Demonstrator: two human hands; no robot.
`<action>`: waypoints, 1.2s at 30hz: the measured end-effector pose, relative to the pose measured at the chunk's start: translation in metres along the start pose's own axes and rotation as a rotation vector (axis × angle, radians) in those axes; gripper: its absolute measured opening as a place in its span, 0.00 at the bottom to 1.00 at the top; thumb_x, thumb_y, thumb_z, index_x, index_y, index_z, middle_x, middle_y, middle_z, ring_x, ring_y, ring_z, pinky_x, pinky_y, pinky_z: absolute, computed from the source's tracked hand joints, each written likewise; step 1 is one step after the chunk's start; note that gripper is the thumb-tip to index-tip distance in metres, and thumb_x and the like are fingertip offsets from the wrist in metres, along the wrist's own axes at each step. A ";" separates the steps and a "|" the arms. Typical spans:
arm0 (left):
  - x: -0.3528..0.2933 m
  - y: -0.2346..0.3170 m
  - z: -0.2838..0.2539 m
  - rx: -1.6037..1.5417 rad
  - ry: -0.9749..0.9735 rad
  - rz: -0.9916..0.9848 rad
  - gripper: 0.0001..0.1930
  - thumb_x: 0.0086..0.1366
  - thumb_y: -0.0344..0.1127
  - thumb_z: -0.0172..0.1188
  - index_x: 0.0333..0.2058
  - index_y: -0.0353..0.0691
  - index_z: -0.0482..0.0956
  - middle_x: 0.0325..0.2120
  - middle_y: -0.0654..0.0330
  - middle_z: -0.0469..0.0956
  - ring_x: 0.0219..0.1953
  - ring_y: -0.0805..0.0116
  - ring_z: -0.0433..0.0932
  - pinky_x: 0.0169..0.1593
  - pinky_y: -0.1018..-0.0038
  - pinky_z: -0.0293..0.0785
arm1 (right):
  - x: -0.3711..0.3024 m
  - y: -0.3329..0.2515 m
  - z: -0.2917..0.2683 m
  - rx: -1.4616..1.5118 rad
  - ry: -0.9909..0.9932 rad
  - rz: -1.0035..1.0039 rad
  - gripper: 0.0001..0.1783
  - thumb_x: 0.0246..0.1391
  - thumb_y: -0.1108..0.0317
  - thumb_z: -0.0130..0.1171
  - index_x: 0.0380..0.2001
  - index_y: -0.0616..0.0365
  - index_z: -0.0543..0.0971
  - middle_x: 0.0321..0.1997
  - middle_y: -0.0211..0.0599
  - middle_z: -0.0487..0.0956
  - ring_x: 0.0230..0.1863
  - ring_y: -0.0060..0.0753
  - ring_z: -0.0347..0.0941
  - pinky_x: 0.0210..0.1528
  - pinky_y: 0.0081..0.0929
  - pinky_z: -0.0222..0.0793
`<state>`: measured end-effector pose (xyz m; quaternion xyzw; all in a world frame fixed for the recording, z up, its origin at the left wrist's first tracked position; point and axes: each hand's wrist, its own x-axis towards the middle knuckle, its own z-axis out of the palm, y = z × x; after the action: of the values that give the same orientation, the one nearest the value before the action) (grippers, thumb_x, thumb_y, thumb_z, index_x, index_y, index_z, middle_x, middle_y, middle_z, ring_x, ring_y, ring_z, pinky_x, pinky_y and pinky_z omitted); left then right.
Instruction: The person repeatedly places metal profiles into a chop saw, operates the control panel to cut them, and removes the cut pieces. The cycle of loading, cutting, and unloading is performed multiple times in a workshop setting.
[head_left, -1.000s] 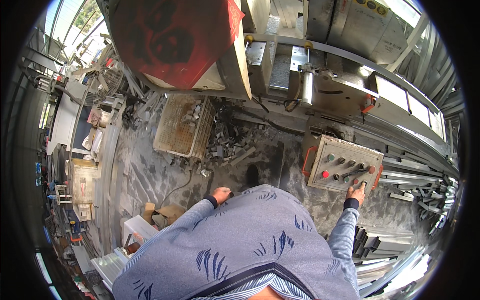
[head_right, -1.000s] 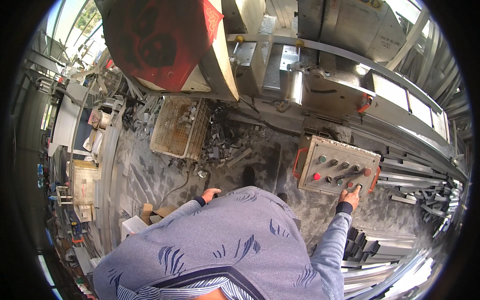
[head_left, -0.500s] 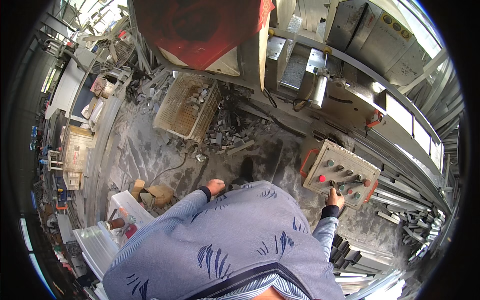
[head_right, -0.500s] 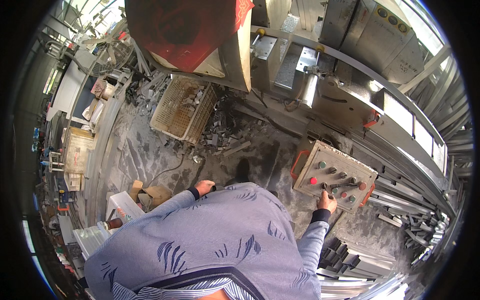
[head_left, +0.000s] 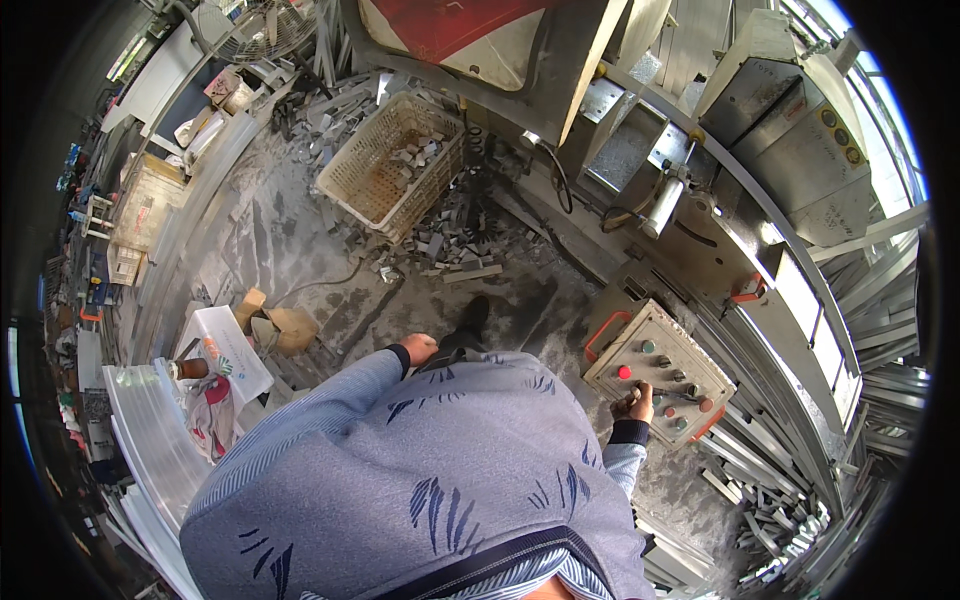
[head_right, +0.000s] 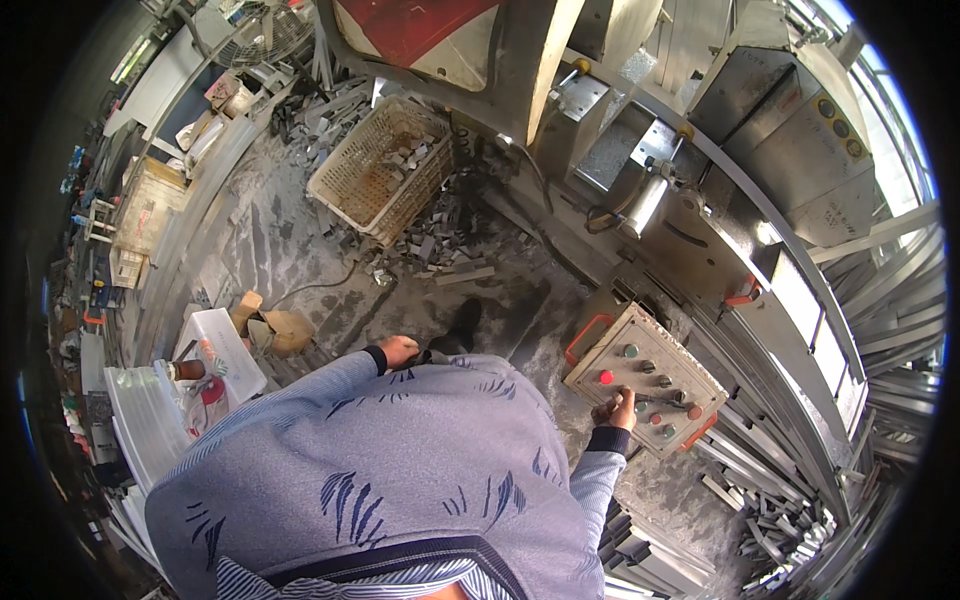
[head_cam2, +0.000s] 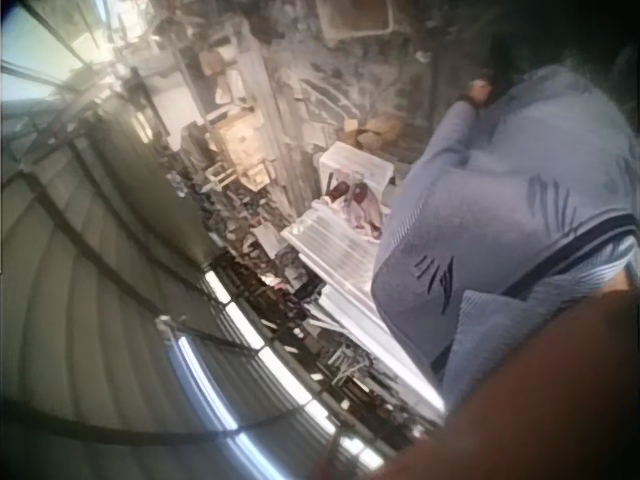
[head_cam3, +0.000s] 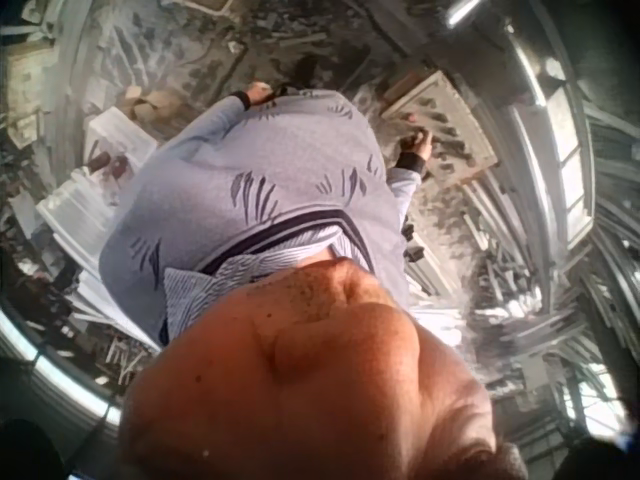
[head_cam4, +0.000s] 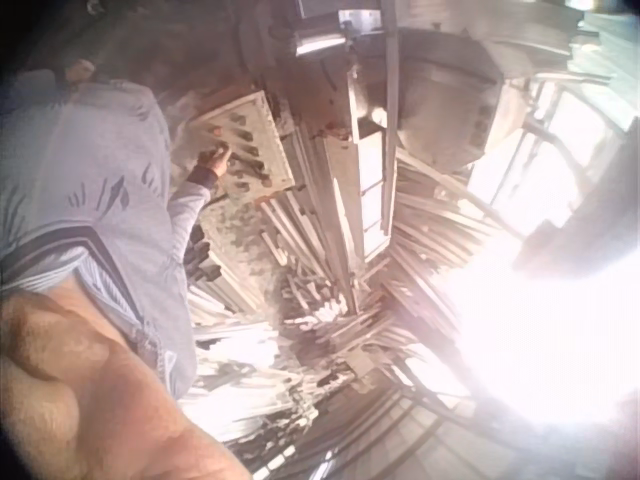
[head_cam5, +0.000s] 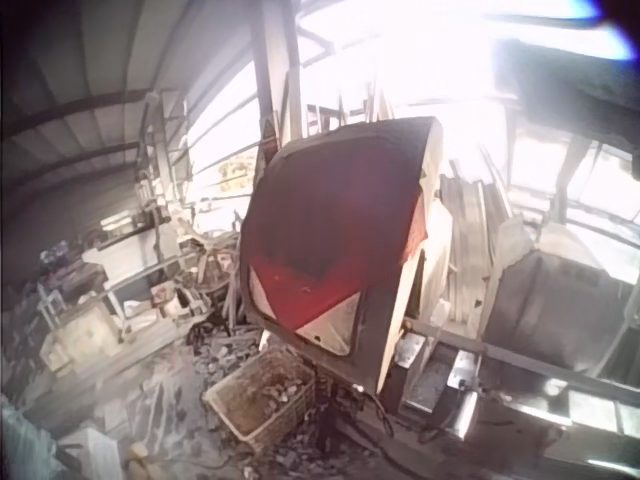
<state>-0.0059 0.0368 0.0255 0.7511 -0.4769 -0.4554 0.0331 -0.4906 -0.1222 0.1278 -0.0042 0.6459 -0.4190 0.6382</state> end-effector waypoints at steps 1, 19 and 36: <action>0.000 0.003 0.000 -0.017 -0.026 -0.044 0.17 0.57 0.48 0.51 0.38 0.47 0.81 0.42 0.56 0.78 0.47 0.55 0.74 0.51 0.66 0.69 | 0.001 0.000 0.000 -0.007 0.009 0.014 0.12 0.47 0.54 0.59 0.21 0.47 0.72 0.11 0.19 0.59 0.09 0.21 0.49 0.14 0.24 0.50; -0.006 0.201 -0.065 -0.164 0.240 0.354 0.15 0.58 0.34 0.56 0.44 0.37 0.76 0.40 0.51 0.79 0.42 0.59 0.79 0.46 0.71 0.74 | -0.002 -0.007 -0.002 0.019 -0.055 0.149 0.09 0.50 0.56 0.55 0.21 0.43 0.71 0.11 0.18 0.60 0.12 0.23 0.55 0.18 0.26 0.55; 0.266 0.520 -0.272 0.287 0.735 0.960 0.22 0.53 0.31 0.53 0.49 0.38 0.71 0.50 0.54 0.68 0.55 0.55 0.64 0.57 0.65 0.61 | -0.007 -0.003 0.023 0.210 0.134 0.057 0.11 0.50 0.59 0.55 0.19 0.45 0.67 0.13 0.17 0.60 0.12 0.18 0.53 0.17 0.18 0.52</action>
<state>-0.1332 -0.5486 0.2629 0.5574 -0.7754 -0.0328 0.2949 -0.4720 -0.1326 0.1393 0.1088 0.6395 -0.4655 0.6021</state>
